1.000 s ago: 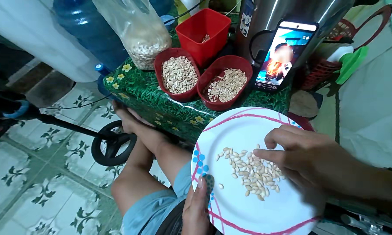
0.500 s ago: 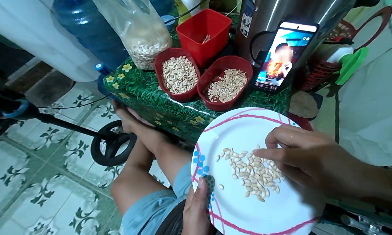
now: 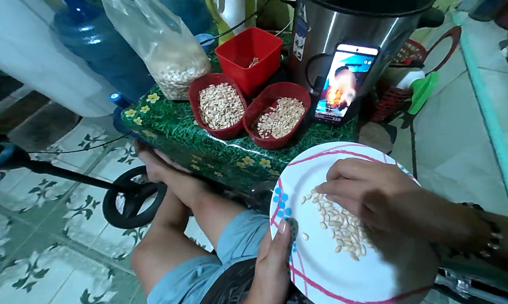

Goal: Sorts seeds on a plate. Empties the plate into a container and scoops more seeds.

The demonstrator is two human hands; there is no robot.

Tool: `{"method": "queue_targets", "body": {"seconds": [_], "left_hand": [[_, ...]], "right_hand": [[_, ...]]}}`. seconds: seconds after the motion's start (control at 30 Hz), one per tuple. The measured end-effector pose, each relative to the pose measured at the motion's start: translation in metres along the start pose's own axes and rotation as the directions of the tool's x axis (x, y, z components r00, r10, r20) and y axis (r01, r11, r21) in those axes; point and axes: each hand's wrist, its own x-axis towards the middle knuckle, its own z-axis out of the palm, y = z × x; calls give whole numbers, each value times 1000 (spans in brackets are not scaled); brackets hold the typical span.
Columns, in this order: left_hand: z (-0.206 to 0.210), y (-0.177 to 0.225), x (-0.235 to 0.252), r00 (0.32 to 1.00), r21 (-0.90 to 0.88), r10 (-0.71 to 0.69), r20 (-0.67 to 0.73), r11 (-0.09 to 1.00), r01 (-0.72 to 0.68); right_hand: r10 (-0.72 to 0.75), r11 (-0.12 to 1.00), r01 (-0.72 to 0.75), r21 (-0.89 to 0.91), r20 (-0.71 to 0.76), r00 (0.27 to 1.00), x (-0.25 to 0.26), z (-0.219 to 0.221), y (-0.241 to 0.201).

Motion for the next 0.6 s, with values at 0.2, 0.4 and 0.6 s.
{"method": "queue_targets", "body": {"seconds": [0.2,0.4,0.6], "left_hand": [[2,0,1,1000,-2,14,18,1000,-14],[1,0,2,1000,-8,6,6,1000,-6],[0,2,0,998,-6,-2,-56,1000,1]], "right_hand": [[20,1000,-20,-5,21,1000,0,4,0],[29,999,-30,-41,-27,999,-1,0,6],[-25,998,23,51,38,999,-3,0,5]]}}
